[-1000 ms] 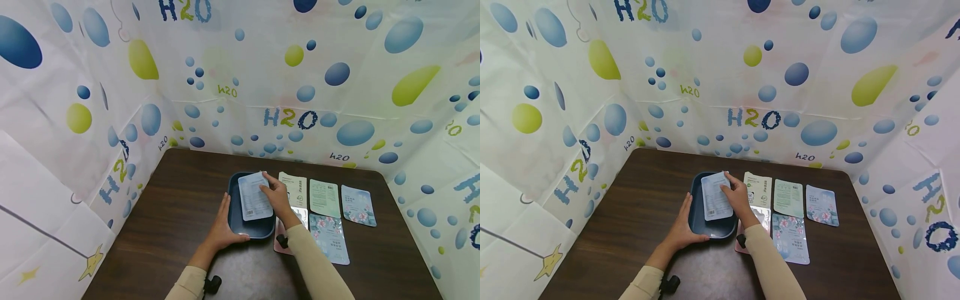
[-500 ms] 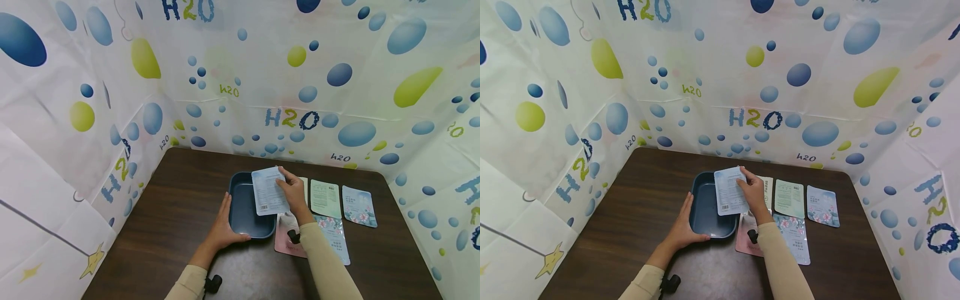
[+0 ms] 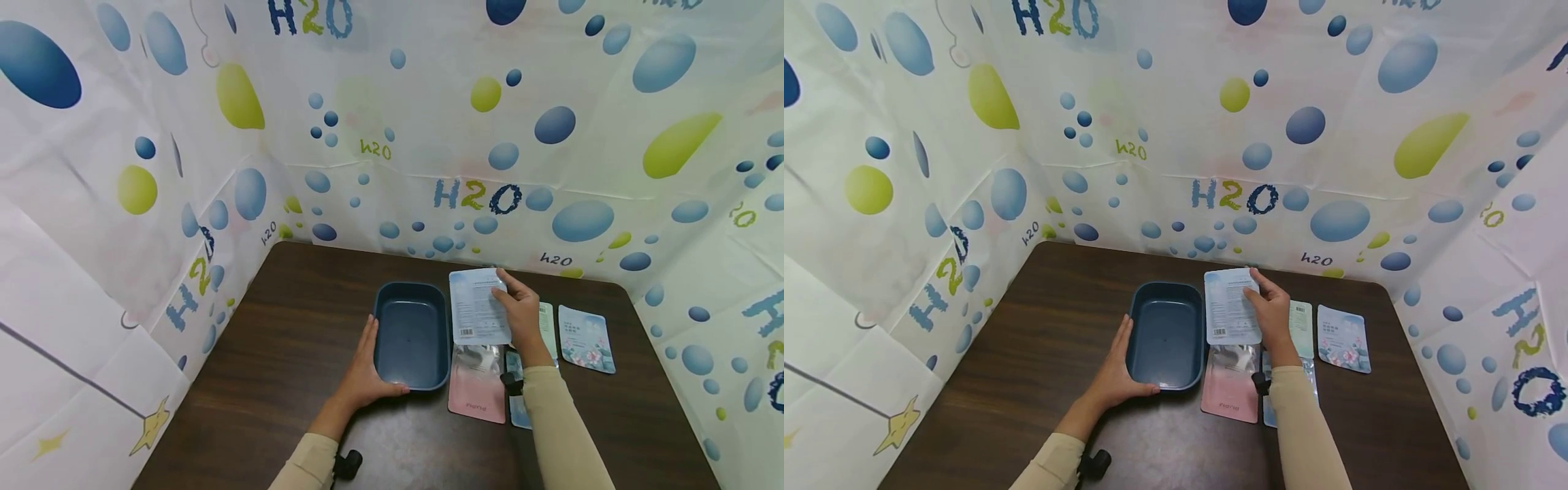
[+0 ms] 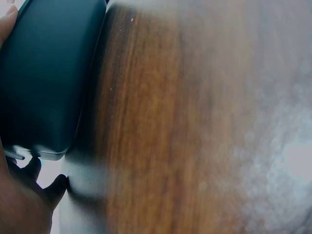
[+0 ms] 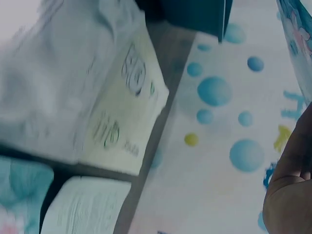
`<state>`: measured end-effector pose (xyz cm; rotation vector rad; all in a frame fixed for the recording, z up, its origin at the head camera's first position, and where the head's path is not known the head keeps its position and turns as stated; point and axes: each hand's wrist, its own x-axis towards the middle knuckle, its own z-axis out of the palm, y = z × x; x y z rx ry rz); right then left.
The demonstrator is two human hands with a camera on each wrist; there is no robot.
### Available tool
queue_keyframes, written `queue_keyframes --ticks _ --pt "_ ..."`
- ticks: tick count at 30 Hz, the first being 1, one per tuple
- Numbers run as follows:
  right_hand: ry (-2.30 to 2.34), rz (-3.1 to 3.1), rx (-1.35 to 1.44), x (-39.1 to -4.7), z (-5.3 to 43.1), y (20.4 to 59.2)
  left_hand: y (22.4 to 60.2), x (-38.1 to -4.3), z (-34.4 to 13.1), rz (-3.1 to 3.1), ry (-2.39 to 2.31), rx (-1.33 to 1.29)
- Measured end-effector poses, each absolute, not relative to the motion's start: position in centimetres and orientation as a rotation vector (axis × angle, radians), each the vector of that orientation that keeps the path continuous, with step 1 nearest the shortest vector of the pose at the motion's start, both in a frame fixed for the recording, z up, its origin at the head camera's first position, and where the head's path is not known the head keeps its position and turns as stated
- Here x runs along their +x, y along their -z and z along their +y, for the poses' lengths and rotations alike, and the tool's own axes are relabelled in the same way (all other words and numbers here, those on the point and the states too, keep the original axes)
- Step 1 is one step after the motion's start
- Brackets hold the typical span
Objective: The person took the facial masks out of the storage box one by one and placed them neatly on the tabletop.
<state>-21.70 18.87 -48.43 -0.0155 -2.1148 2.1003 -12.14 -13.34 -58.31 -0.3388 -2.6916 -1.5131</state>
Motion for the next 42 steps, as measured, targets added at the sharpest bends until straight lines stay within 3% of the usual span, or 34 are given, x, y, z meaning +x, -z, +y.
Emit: queue_keyframes --ticks 21,42 --pt "-2.07 -1.978 -0.262 -20.0 26.5 47.2 58.1 -12.1 -13.4 -2.689 1.524 -0.33" --pt "-1.932 -2.063 -0.406 -16.8 34.2 48.8 58.2 -12.1 -13.3 -2.724 1.537 -0.294"
